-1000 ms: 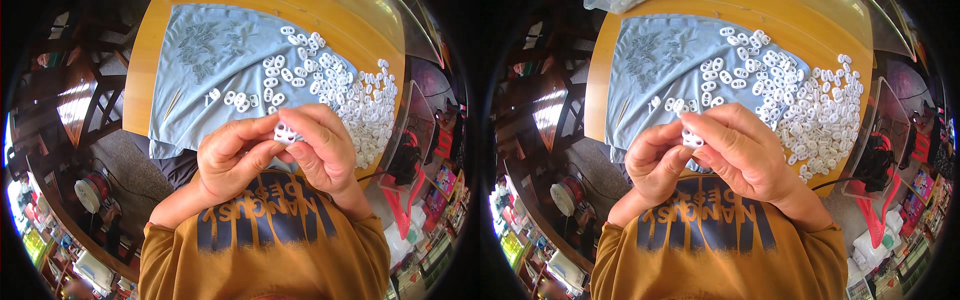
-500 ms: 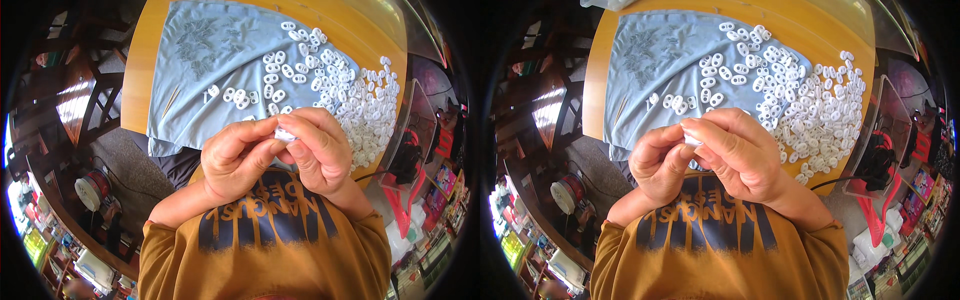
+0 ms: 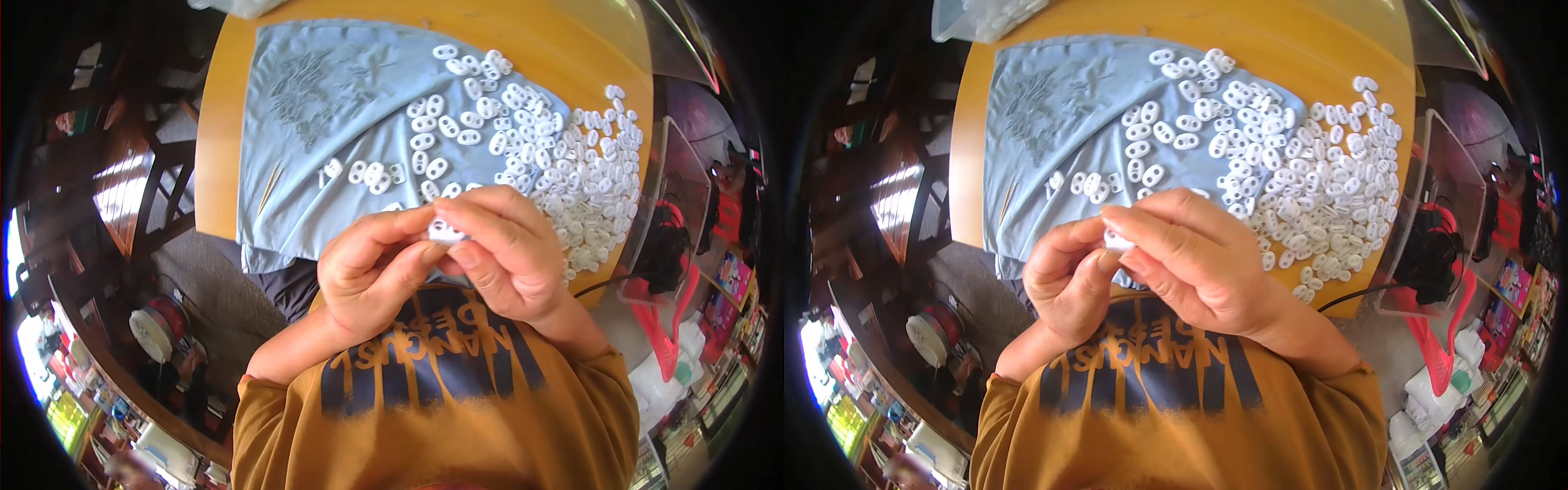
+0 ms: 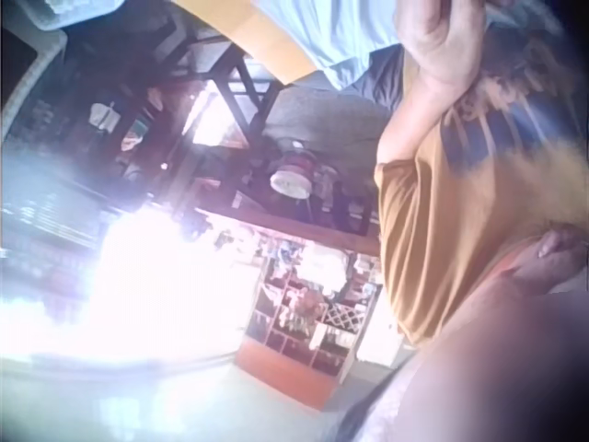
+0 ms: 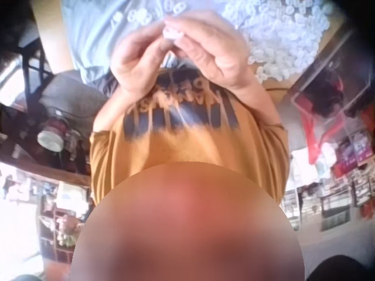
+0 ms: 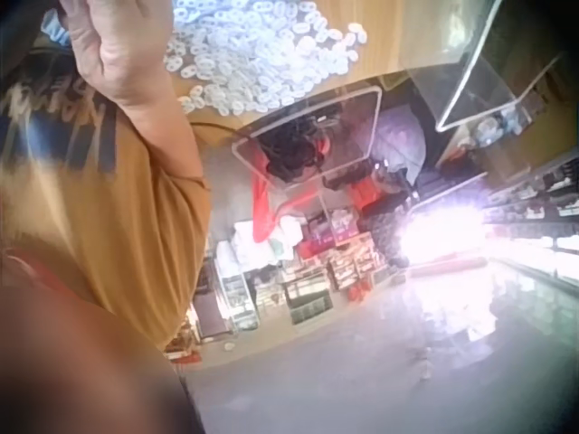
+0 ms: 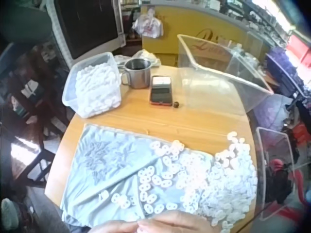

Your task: Assembling small plastic cord locks by inserting metal spring clips into white plastic toggles using a thin metal pin.

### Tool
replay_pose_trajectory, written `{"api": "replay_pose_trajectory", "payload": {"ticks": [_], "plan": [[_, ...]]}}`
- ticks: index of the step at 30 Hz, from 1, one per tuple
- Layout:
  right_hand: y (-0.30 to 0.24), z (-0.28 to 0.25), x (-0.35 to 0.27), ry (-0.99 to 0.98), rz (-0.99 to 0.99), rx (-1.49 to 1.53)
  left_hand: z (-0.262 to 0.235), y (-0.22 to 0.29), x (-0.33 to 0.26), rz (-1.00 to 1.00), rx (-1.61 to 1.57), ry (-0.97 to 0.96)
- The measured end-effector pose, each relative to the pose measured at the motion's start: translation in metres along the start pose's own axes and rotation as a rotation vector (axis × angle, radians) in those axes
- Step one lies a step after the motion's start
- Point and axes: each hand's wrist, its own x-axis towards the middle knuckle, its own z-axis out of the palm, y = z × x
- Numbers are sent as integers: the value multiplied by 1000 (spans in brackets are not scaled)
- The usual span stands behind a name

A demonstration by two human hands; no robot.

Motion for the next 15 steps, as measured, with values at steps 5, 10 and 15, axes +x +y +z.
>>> {"api": "replay_pose_trajectory", "payload": {"ticks": [5,10,15], "plan": [[10,4,-2,31,-37,61,2,-1,-2,-82,-115,55],[7,2,-1,55,-68,23,1,0,0,-82,-106,41],[1,-9,-6,-14,76,-18,8,3,4,-248,-159,-8]]}}
